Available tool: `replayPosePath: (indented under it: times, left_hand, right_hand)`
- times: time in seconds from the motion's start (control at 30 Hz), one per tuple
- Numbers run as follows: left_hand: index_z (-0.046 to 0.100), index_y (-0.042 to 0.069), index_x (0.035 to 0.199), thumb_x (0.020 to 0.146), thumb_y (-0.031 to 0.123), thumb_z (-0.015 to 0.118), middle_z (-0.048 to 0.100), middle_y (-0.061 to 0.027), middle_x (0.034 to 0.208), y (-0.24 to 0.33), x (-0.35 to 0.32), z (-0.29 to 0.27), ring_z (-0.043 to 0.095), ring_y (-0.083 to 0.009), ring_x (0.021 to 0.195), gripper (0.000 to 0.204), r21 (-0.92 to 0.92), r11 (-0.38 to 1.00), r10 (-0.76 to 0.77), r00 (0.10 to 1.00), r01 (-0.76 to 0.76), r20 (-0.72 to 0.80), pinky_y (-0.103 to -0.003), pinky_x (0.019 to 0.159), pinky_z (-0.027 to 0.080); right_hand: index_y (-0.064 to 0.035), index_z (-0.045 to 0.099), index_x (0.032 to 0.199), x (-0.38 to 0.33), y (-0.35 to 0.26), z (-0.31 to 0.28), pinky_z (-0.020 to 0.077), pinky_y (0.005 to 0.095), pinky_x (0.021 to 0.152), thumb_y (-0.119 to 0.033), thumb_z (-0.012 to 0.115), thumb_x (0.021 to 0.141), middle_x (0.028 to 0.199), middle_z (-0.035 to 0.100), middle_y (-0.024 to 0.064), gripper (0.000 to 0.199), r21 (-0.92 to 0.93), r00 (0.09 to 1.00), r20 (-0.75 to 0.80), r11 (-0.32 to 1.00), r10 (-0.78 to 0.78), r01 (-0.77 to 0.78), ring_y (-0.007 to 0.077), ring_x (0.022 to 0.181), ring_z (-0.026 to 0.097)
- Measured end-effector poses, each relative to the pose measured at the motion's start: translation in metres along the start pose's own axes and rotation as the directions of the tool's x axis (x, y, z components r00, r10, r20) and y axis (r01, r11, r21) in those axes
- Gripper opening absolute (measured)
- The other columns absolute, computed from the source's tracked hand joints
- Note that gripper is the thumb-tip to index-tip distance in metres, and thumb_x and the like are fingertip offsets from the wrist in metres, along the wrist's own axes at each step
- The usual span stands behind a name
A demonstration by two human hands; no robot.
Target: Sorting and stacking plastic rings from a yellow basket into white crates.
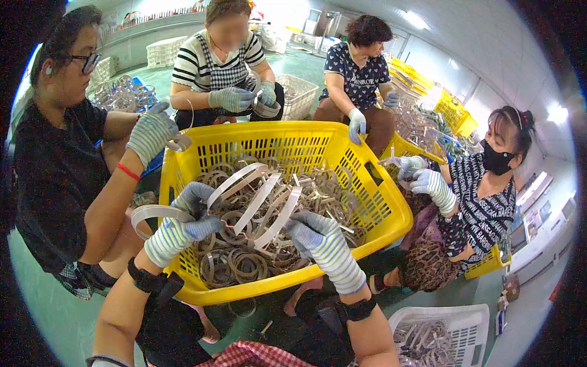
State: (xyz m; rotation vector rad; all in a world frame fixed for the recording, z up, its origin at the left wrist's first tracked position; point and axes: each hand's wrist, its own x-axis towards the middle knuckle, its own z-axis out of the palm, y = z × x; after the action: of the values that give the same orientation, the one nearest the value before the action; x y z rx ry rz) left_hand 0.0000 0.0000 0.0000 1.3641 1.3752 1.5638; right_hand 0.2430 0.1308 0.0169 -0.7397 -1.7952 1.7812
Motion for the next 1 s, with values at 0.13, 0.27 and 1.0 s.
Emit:
replayPosePath:
  times: [0.13, 0.27, 1.0]
  left_hand:
    - [0.051, 0.013, 0.103, 0.071, 0.004, 0.075, 0.051, 0.0054, 0.089, 0.006, 0.002, 0.006, 0.045, -0.0051, 0.077, 0.041, -0.134, 0.991, 0.005, 1.000, -0.005, 0.000, -0.021, 0.070, 0.040]
    - [0.052, 0.012, 0.106, 0.074, 0.004, 0.073, 0.052, 0.0051, 0.091, 0.011, 0.005, -0.001, 0.046, -0.0044, 0.076, 0.039, -0.090, 0.992, 0.089, 0.996, -0.091, -0.030, -0.020, 0.068, 0.042]
    - [0.054, 0.005, 0.123, 0.086, 0.011, 0.059, 0.061, -0.0042, 0.108, 0.006, 0.007, 0.007, 0.055, -0.0091, 0.090, 0.037, 0.104, 0.964, 0.264, 0.939, -0.246, -0.221, -0.024, 0.078, 0.045]
  right_hand:
    - [-0.0015, 0.063, 0.100, 0.001, -0.005, 0.000, 0.0339, 0.0179, 0.047, -0.027, 0.062, 0.089, 0.063, 0.052, -0.0040, 0.029, -0.026, 1.000, -0.006, 1.000, 0.010, -0.010, 0.0030, 0.053, 0.044]
    - [-0.0021, 0.063, 0.098, 0.003, -0.004, -0.002, 0.0342, 0.0176, 0.047, -0.027, 0.063, 0.088, 0.063, 0.053, -0.0039, 0.027, 0.038, 0.999, -0.046, 0.999, 0.019, -0.017, 0.0032, 0.052, 0.045]
    - [-0.0045, 0.061, 0.094, 0.009, 0.010, -0.004, 0.0328, 0.0210, 0.046, -0.033, 0.064, 0.087, 0.060, 0.050, -0.0024, 0.030, 0.023, 0.988, -0.147, 0.998, -0.049, 0.052, 0.0052, 0.048, 0.042]
